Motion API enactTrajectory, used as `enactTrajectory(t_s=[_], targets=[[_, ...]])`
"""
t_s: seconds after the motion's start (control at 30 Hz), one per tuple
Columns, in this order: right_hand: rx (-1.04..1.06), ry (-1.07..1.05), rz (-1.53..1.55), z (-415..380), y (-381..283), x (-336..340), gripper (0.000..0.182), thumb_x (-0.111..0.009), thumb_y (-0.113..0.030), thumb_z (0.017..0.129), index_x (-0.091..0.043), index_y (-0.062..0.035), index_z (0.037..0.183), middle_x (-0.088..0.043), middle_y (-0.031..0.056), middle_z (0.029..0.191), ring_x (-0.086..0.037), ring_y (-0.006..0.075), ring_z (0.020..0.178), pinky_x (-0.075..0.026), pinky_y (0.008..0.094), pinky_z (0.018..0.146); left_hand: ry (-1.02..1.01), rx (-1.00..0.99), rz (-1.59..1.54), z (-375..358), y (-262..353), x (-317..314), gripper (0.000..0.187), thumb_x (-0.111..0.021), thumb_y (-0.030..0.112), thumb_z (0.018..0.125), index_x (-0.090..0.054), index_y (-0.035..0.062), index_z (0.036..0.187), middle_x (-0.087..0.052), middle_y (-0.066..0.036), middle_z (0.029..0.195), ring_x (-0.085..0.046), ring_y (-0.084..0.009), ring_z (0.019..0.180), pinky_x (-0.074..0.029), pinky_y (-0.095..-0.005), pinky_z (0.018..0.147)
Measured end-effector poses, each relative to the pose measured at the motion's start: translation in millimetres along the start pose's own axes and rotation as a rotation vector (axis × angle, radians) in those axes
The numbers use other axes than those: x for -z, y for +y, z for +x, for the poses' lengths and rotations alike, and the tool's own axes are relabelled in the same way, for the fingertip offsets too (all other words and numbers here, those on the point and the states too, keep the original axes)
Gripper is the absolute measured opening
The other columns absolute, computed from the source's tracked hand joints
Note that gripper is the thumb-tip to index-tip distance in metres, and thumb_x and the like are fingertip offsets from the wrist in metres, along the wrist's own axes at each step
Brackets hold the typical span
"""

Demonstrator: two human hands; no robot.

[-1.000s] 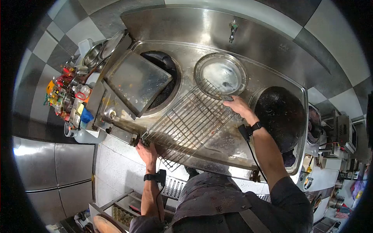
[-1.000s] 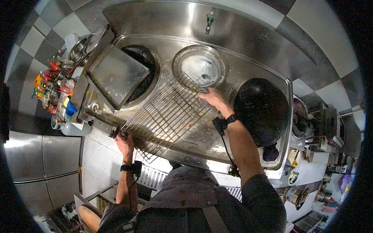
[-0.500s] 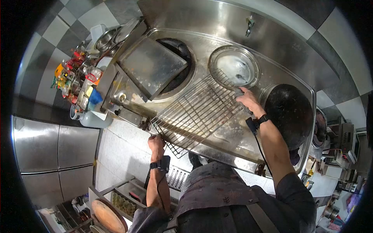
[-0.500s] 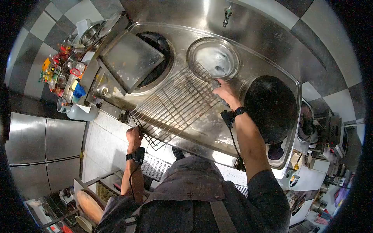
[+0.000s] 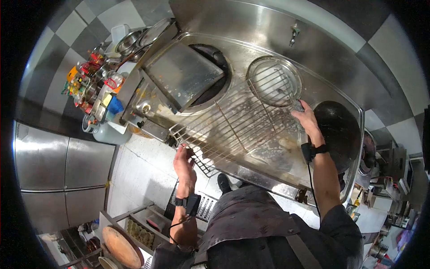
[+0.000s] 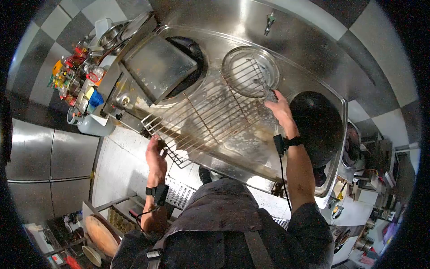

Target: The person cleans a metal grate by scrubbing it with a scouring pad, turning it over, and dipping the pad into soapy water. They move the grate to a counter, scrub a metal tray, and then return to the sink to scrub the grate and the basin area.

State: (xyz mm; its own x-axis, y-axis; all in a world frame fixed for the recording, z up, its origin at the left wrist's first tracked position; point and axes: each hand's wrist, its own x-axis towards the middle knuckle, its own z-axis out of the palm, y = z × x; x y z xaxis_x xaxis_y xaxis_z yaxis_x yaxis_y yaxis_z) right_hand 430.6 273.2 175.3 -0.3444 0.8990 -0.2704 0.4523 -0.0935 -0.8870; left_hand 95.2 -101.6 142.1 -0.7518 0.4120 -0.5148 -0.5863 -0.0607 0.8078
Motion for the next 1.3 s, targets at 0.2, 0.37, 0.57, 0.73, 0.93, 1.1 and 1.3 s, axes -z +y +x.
enactTrajectory(t_s=[0.2, 0.37, 0.57, 0.73, 0.93, 1.1, 1.3], targets=[[0.128, 0.081, 0.317, -7.1, -38.3, -7.2, 0.081, -0.076, -0.008, 0.093, -0.037, 0.0027, 0.162, -0.060, 0.0171, 0.148, -0.061, 0.0262, 0.128, -0.048, 0.0362, 0.108, -0.273, -0.143, -0.512, -1.2, 50.1, -29.4, 0.046, -0.043, 0.036, 0.108, -0.064, 0.0054, 0.135, -0.069, -0.020, 0.140, -0.061, -0.0265, 0.133, -0.042, -0.0460, 0.115], [0.180, 0.098, 0.414, 12.8, -28.9, -30.0, 0.086, -0.079, -0.006, 0.091, -0.033, 0.0013, 0.164, -0.054, 0.0162, 0.154, -0.057, 0.0253, 0.134, -0.045, 0.0362, 0.114, -0.099, -0.112, -0.552, 24.3, 29.4, -15.2, 0.046, -0.046, 0.020, 0.110, -0.055, -0.0034, 0.148, -0.063, -0.023, 0.145, -0.059, -0.0244, 0.136, -0.041, -0.0371, 0.120], [0.192, 0.019, 0.463, 25.8, -16.0, -48.3, 0.048, -0.072, 0.000, 0.089, -0.061, -0.0097, 0.135, -0.061, 0.0030, 0.139, -0.055, 0.0196, 0.129, -0.040, 0.0354, 0.113, -0.129, -0.025, -0.503, 40.5, 2.2, 20.3, 0.047, -0.056, 0.011, 0.103, -0.051, -0.0066, 0.146, -0.060, -0.019, 0.131, -0.054, -0.0274, 0.131, -0.040, -0.0422, 0.119], [0.265, -0.091, 0.589, 52.3, 8.9, -53.8, 0.048, -0.070, -0.003, 0.093, -0.060, -0.0088, 0.140, -0.064, 0.0016, 0.138, -0.057, 0.0159, 0.128, -0.043, 0.0349, 0.111, -0.261, 0.368, -0.551, 33.9, -3.4, 43.2, 0.028, -0.053, 0.002, 0.101, -0.057, -0.0135, 0.124, -0.067, -0.025, 0.116, -0.069, -0.0350, 0.110, -0.062, -0.0448, 0.098], [-0.020, -0.221, 0.880, 95.9, 97.4, -36.6, 0.039, -0.053, -0.020, 0.110, -0.059, -0.0085, 0.147, -0.066, 0.0079, 0.137, -0.068, 0.0220, 0.113, -0.051, 0.0374, 0.104, -0.365, 0.404, -0.419, 16.3, -35.6, 37.0, 0.044, -0.048, -0.002, 0.104, -0.046, -0.0170, 0.145, -0.063, -0.031, 0.139, -0.069, -0.0344, 0.122, -0.058, -0.0421, 0.109], [0.094, -0.214, 0.438, 64.6, 152.1, -36.1, 0.039, -0.050, -0.017, 0.109, -0.059, -0.0060, 0.145, -0.069, 0.0115, 0.132, -0.072, 0.0275, 0.096, -0.058, 0.0417, 0.089, -0.347, 0.402, -0.624, 14.2, -47.7, 42.0, 0.040, -0.049, -0.011, 0.102, -0.049, -0.0098, 0.142, -0.060, -0.031, 0.141, -0.074, -0.0330, 0.112, -0.067, -0.0381, 0.092], [0.022, -0.449, -0.692, -2.7, 85.1, 10.8, 0.072, -0.076, -0.026, 0.084, -0.058, -0.0081, 0.151, -0.061, 0.0202, 0.150, -0.062, 0.0342, 0.134, -0.049, 0.0415, 0.110, -0.286, 0.205, -0.286, 24.5, -39.7, 46.7, 0.024, -0.063, -0.007, 0.101, -0.063, 0.0030, 0.122, -0.072, -0.014, 0.118, -0.074, -0.0215, 0.095, -0.063, -0.0290, 0.080]])
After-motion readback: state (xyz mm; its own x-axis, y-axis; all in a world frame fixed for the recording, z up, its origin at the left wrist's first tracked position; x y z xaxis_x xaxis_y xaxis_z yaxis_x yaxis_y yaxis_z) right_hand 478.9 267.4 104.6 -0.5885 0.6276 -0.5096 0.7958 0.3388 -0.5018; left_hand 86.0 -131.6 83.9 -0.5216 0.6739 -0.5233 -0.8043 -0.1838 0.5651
